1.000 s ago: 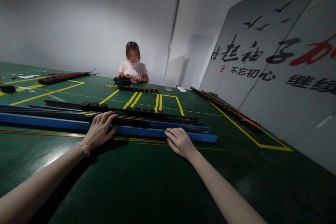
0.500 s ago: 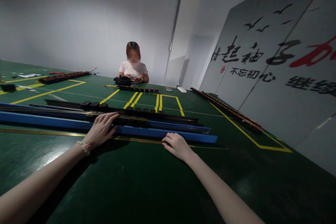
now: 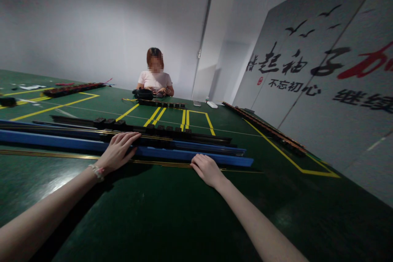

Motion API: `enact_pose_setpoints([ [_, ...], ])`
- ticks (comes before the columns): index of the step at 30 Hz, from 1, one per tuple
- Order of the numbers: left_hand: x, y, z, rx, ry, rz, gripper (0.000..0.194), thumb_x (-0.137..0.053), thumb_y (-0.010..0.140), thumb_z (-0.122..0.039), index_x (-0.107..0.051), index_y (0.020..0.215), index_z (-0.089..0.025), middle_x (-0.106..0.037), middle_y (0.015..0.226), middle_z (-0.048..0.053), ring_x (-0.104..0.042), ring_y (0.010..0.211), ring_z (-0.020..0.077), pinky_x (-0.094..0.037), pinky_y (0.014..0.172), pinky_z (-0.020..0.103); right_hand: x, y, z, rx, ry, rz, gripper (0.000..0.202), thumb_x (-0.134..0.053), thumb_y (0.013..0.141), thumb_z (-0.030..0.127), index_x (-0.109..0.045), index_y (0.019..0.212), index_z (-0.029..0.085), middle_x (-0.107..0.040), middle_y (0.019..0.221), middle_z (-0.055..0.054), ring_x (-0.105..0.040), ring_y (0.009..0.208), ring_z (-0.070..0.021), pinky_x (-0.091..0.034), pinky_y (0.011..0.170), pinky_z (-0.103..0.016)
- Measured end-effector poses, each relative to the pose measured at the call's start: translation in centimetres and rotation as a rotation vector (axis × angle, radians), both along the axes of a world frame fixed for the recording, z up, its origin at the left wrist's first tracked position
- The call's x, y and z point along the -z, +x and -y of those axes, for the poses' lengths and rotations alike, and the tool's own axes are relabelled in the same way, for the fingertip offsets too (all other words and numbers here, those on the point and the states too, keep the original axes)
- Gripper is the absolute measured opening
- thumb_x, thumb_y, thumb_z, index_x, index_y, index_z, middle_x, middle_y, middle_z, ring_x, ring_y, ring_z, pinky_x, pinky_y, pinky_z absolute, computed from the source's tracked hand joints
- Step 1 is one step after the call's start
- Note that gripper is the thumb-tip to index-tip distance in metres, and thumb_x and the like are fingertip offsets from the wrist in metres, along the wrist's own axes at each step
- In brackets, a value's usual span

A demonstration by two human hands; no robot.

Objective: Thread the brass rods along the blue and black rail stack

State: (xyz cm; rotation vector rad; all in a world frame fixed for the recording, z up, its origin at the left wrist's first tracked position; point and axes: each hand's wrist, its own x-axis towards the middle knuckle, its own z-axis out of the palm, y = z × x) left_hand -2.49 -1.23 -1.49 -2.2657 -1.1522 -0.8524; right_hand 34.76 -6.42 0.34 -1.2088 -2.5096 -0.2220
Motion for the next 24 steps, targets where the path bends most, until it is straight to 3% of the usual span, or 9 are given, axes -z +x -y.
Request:
enact_pose_setpoints([
  [8, -0.06, 0.34, 0.37, 0.011, -0.013, -0.008, 0.061, -0.046, 0.089, -0.04, -0.026, 0.144, -0.024, -0.048, 0.136, 0.01, -0.043, 0.123, 0.0271, -0.03, 0.104, 0.044, 0.26, 0.25, -0.12, -0.003, 0.054, -0.07, 0.011, -0.05, 0.09, 0.01, -0.058, 0.094, 0.016, -0.065, 0.091, -0.003, -0.06, 0.078, -0.0133, -0.044, 0.069, -0.027],
  [13, -0.03, 0.38, 0.39, 0.02, -0.006, -0.011, 0.062, -0.047, 0.089, -0.039, -0.025, 0.145, -0.024, -0.047, 0.137, 0.01, -0.042, 0.124, 0.027, -0.029, 0.105, 0.044, 0.12, 0.28, -0.09, -0.032, 0.035, -0.015, 0.013, -0.05, 0.092, 0.017, -0.06, 0.1, 0.016, -0.065, 0.095, -0.004, -0.06, 0.082, -0.0138, -0.043, 0.071, -0.028],
  [24, 0.08, 0.04, 0.19, 0.035, -0.014, -0.044, 0.074, -0.052, 0.085, -0.043, -0.019, 0.148, -0.025, -0.044, 0.14, 0.01, -0.041, 0.126, 0.0281, -0.029, 0.106, 0.044, -0.07, 0.24, -0.23, 0.001, -0.01, 0.069, 0.01, -0.05, 0.092, 0.018, -0.06, 0.091, 0.017, -0.064, 0.094, -0.003, -0.058, 0.083, -0.0138, -0.042, 0.072, -0.027],
])
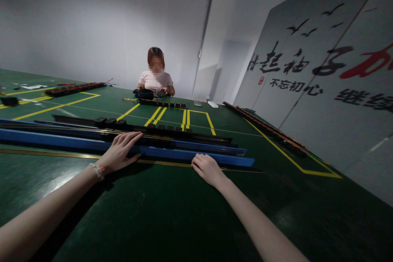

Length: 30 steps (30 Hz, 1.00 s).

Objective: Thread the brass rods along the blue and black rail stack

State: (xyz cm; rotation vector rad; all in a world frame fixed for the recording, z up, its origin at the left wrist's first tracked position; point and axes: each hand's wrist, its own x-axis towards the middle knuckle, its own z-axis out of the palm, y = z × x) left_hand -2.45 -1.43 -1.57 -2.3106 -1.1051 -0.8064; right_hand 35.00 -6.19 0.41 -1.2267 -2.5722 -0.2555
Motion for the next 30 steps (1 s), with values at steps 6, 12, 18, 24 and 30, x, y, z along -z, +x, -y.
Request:
enact_pose_setpoints([
  [6, 0.08, 0.0, -0.02, -0.005, -0.001, -0.003, 0.074, -0.052, 0.086, -0.043, -0.017, 0.149, -0.026, -0.044, 0.141, 0.009, -0.04, 0.127, 0.0279, -0.029, 0.107, 0.044, -0.01, -0.11, -0.02, 0.014, 0.025, 0.042, 0.009, -0.05, 0.091, 0.017, -0.059, 0.09, 0.017, -0.063, 0.093, -0.004, -0.058, 0.082, -0.0151, -0.043, 0.072, -0.028],
  [12, 0.21, -0.02, -0.07, -0.012, -0.013, 0.004, 0.077, -0.054, 0.084, -0.045, -0.016, 0.149, -0.027, -0.043, 0.141, 0.01, -0.04, 0.127, 0.0289, -0.028, 0.107, 0.045, -0.02, -0.21, -0.03, 0.016, 0.022, 0.028, 0.01, -0.048, 0.092, 0.017, -0.059, 0.092, 0.016, -0.064, 0.093, -0.004, -0.058, 0.081, -0.0151, -0.043, 0.071, -0.028],
  [18, 0.18, -0.08, -0.11, -0.004, -0.027, 0.002, 0.09, -0.06, 0.076, -0.058, -0.017, 0.149, -0.026, -0.043, 0.141, 0.011, -0.039, 0.127, 0.0305, -0.027, 0.108, 0.046, 0.03, -0.18, 0.0, 0.009, 0.011, 0.028, 0.01, -0.048, 0.093, 0.018, -0.058, 0.091, 0.017, -0.063, 0.091, -0.004, -0.058, 0.079, -0.0141, -0.043, 0.07, -0.028],
  [24, 0.12, -0.06, -0.13, -0.009, -0.022, 0.003, 0.088, -0.06, 0.077, -0.058, -0.02, 0.148, -0.025, -0.044, 0.14, 0.011, -0.04, 0.127, 0.0302, -0.028, 0.108, 0.047, -0.42, -0.15, 0.3, -0.024, -0.014, 0.01, 0.008, -0.056, 0.09, 0.026, -0.056, 0.091, 0.018, -0.062, 0.089, -0.002, -0.056, 0.078, -0.013, -0.042, 0.069, -0.026],
  [30, 0.17, -0.01, -0.09, 0.004, -0.025, 0.028, 0.072, -0.056, 0.083, -0.048, -0.028, 0.146, -0.025, -0.042, 0.143, 0.011, -0.041, 0.127, 0.0293, -0.03, 0.107, 0.048, -0.66, -0.11, 0.51, -0.027, -0.01, 0.025, 0.01, -0.054, 0.091, 0.026, -0.055, 0.084, 0.018, -0.06, 0.086, -0.001, -0.054, 0.075, -0.0118, -0.04, 0.066, -0.025],
])
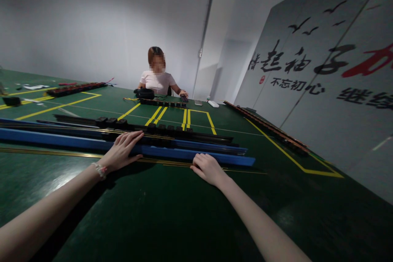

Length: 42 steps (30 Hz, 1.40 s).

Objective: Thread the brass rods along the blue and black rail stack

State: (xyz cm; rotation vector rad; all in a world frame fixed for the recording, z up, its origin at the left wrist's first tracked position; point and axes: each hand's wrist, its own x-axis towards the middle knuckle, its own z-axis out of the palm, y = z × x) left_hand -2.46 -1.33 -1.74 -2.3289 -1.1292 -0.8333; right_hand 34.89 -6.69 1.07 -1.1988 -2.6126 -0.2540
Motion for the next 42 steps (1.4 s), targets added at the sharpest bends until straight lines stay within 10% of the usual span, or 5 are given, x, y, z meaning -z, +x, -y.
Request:
enact_pose_setpoints([
  [6, -0.7, 3.5, 2.6, 0.224, -0.147, -0.148, 0.03, -0.045, 0.093, -0.035, -0.057, 0.119, -0.028, -0.058, 0.123, 0.004, -0.052, 0.114, 0.02, -0.035, 0.103, 0.04, 0.3, 0.0, -0.2, 0.016, 0.022, 0.037, 0.015, -0.055, 0.091, 0.03, -0.054, 0.082, 0.018, -0.058, 0.086, -0.002, -0.052, 0.074, -0.0127, -0.038, 0.066, -0.026],
  [13, -0.8, 7.9, 5.2, 0.278, -0.41, -0.13, 0.029, -0.039, 0.096, -0.028, -0.06, 0.116, -0.025, -0.061, 0.105, 0.004, -0.057, 0.096, 0.0158, -0.045, 0.087, 0.03, 0.5, -0.2, -0.5, 0.001, 0.068, 0.109, 0.017, -0.053, 0.092, 0.032, -0.055, 0.085, 0.017, -0.059, 0.09, -0.003, -0.053, 0.078, -0.0143, -0.037, 0.067, -0.028],
  [31, -0.2, 7.6, 4.5, 0.166, -0.457, 0.035, 0.024, -0.044, 0.093, -0.036, -0.062, 0.091, -0.022, -0.059, 0.094, 0.003, -0.054, 0.086, 0.0169, -0.044, 0.077, 0.03, -0.6, -3.0, 1.6, -0.036, -0.169, -0.086, 0.003, -0.054, 0.086, 0.016, -0.052, 0.083, 0.018, -0.058, 0.114, -0.008, -0.056, 0.103, -0.018, -0.046, 0.083, -0.032],
  [42, -0.3, 8.0, 4.9, 0.118, -0.218, -0.029, 0.025, -0.032, 0.098, -0.03, -0.053, 0.09, -0.019, -0.059, 0.088, 0.002, -0.054, 0.078, 0.0154, -0.037, 0.08, 0.033, 1.1, -2.6, 1.2, -0.058, 0.146, -0.035, 0.016, -0.049, 0.092, 0.022, -0.064, 0.093, 0.018, -0.066, 0.089, -0.005, -0.057, 0.083, -0.0156, -0.037, 0.078, -0.031],
])
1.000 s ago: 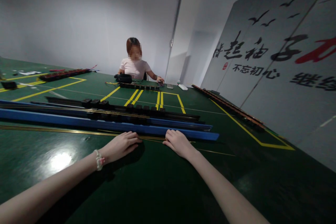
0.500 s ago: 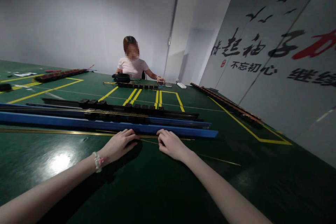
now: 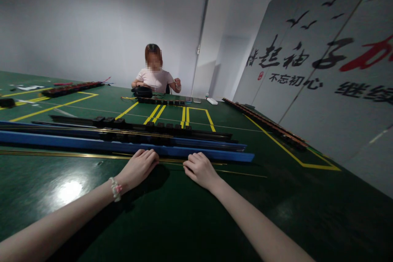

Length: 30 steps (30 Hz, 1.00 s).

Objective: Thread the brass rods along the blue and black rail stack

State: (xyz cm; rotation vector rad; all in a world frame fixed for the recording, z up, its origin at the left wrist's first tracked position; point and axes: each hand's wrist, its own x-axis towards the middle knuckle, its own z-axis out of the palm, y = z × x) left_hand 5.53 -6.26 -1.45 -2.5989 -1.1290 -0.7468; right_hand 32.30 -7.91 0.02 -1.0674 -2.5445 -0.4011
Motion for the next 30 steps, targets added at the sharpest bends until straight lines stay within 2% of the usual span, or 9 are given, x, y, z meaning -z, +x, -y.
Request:
enact_pose_setpoints([
  [9, -0.2, -1.3, -1.9, -0.097, 0.171, 0.079, 0.02, -0.033, 0.097, -0.026, -0.051, 0.092, -0.019, -0.06, 0.089, 0.003, -0.055, 0.083, 0.0164, -0.035, 0.088, 0.035, 0.6, 1.2, -0.9, 0.122, 0.173, -0.059, 0.027, -0.041, 0.095, 0.018, -0.067, 0.1, 0.015, -0.073, 0.082, -0.004, -0.061, 0.069, -0.0135, -0.033, 0.072, -0.032],
  [18, -0.7, -1.2, -1.5, -0.031, 0.176, 0.087, 0.014, -0.035, 0.095, -0.022, -0.049, 0.094, -0.019, -0.061, 0.093, 0.003, -0.056, 0.088, 0.0155, -0.034, 0.095, 0.036, 0.3, 1.5, -0.4, 0.152, 0.227, -0.225, 0.028, -0.041, 0.097, 0.023, -0.068, 0.106, 0.018, -0.074, 0.087, -0.003, -0.061, 0.075, -0.0131, -0.034, 0.076, -0.032],
  [23, -0.8, -1.1, -1.3, 0.03, 0.215, 0.097, 0.014, -0.038, 0.094, -0.02, -0.052, 0.097, -0.019, -0.063, 0.093, 0.002, -0.057, 0.085, 0.0135, -0.036, 0.092, 0.033, 0.2, 1.5, -0.4, 0.164, 0.287, -0.267, 0.025, -0.045, 0.096, 0.022, -0.068, 0.105, 0.019, -0.074, 0.086, -0.002, -0.059, 0.073, -0.0126, -0.033, 0.075, -0.032],
  [27, -0.8, -0.6, -1.6, 0.042, 0.257, 0.094, 0.024, -0.037, 0.095, -0.019, -0.053, 0.112, -0.021, -0.064, 0.099, 0.003, -0.058, 0.087, 0.014, -0.037, 0.089, 0.033, 0.1, 1.2, -0.7, 0.232, 0.352, -0.378, 0.025, -0.046, 0.094, 0.022, -0.067, 0.108, 0.022, -0.072, 0.084, -0.001, -0.058, 0.077, -0.0138, -0.033, 0.088, -0.035],
  [30, -1.2, 0.3, -2.4, 0.054, 0.313, 0.096, 0.024, -0.04, 0.094, -0.018, -0.056, 0.111, -0.022, -0.066, 0.099, 0.002, -0.058, 0.088, 0.014, -0.037, 0.089, 0.033, 0.1, 1.3, -1.0, 0.315, 0.314, -0.446, 0.033, -0.045, 0.093, 0.024, -0.059, 0.122, 0.021, -0.071, 0.095, -0.003, -0.058, 0.091, -0.0169, -0.03, 0.099, -0.039],
])
